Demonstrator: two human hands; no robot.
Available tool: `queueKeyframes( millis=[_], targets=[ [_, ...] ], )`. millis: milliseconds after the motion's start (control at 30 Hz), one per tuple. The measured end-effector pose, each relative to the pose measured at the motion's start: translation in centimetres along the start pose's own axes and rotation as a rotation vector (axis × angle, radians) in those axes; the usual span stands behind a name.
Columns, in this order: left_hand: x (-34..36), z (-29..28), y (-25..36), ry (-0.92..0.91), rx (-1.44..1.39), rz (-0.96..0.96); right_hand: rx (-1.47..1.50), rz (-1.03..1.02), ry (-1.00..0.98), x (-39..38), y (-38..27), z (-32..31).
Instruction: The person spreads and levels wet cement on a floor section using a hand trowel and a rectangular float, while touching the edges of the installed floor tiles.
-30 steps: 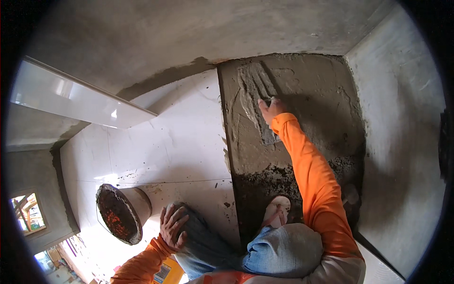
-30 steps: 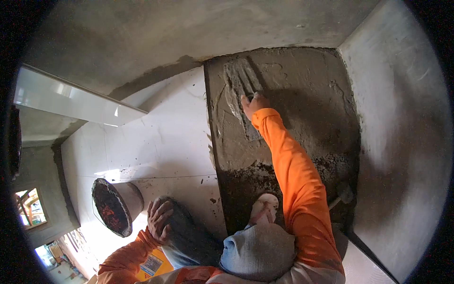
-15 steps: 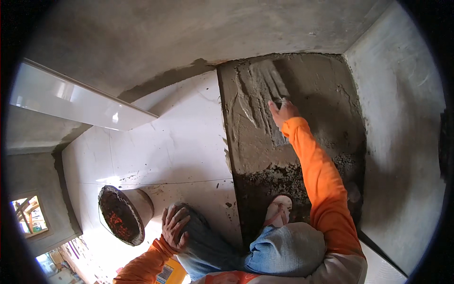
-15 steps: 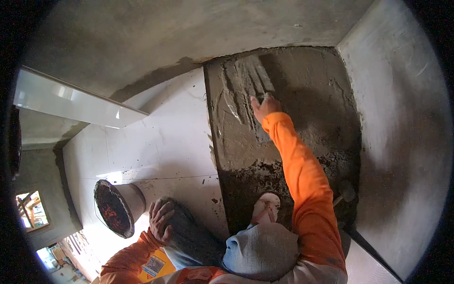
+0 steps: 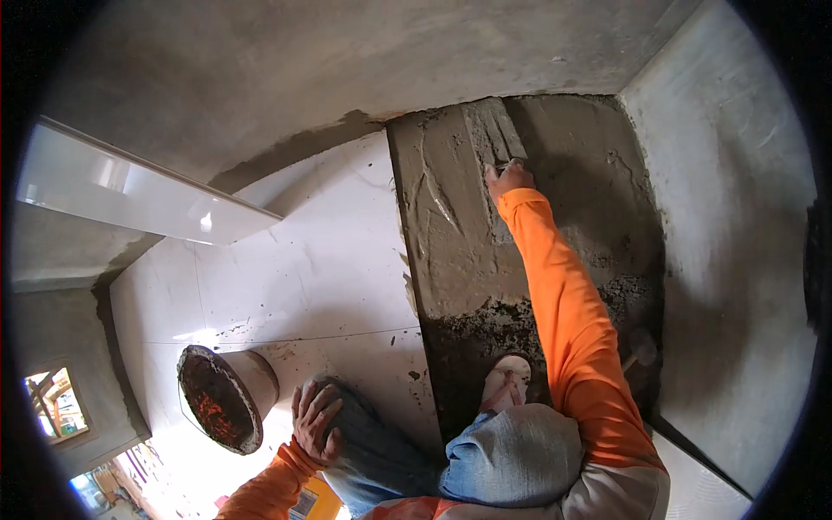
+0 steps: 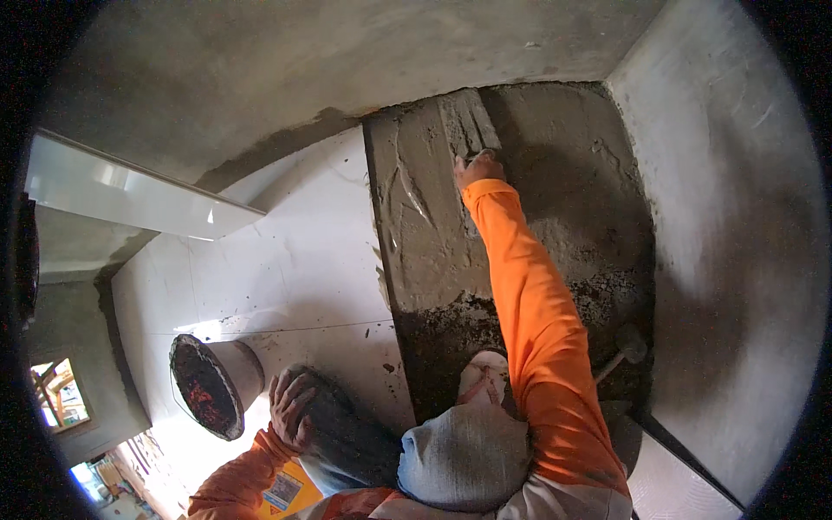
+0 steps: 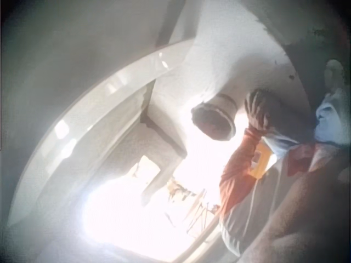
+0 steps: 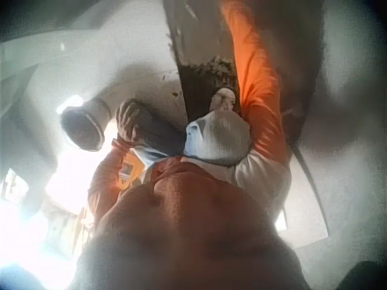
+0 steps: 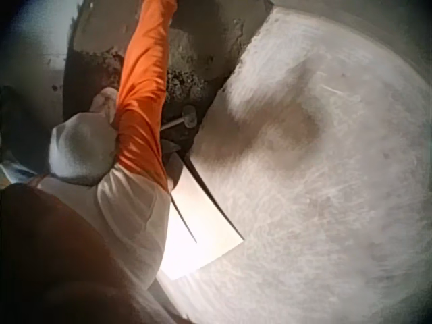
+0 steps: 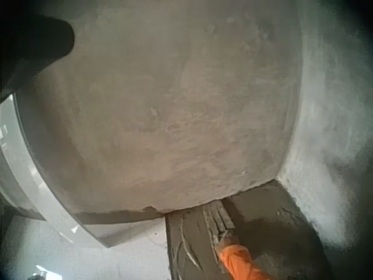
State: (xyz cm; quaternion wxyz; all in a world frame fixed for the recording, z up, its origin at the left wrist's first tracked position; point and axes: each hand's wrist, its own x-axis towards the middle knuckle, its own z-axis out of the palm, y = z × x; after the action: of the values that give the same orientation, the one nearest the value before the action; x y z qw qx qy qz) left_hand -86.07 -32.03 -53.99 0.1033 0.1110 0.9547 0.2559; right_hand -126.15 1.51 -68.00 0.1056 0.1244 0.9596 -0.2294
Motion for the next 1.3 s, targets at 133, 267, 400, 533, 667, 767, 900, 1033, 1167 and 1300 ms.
queueKeyframes(
  millis=[133,267,400,533,667,767,900,1033,1167,1300],
  targets=[
    [0.2,0.1,-0.1,0.011,-0.033,0.033,0.165,-0.064,0.026,-5.5,-2.5,0.8],
    [0.5,-0.1,0.0,-0.031,-0.038,0.028,0.019,-0.029,-0.154,-7.2,-4.7,0.8],
    [0.1,0.0,0.3,-0.011,-0.01,-0.001,0.04,0.052,-0.017,-2.5,-0.2,-2.3],
    [0.0,0.1,0.4,0.008,-0.013,0.005,-0.074,0.172,0.004,0.2,3.6,-6.1],
    [0.4,-0.2,0.0,-0.014,-0.026,0.014,-0.09,-0.022,0.091,-2.2,6.0,-5.0],
    [1.3,-0.6,0.2,-0.037,-0.007,0.0,-0.141,-0.132,-0.127,-4.8,4.5,-6.5],
    [2.9,-0.4,0.2,-0.15,0.026,0.05,-0.207,-0.228,-0.184,-4.1,2.7,-6.9],
    [3.4,-0.1,0.7,-0.152,0.053,0.051,-0.259,-0.202,-0.262,-3.7,1.7,-7.6],
    [3.8,0.2,0.7,-0.15,0.04,0.053,-0.28,-0.178,-0.223,-3.6,1.3,-8.1],
    [4.0,0.1,1.0,-0.162,0.052,0.05,-0.223,-0.317,-0.192,-2.9,2.4,-8.6]
  ],
)
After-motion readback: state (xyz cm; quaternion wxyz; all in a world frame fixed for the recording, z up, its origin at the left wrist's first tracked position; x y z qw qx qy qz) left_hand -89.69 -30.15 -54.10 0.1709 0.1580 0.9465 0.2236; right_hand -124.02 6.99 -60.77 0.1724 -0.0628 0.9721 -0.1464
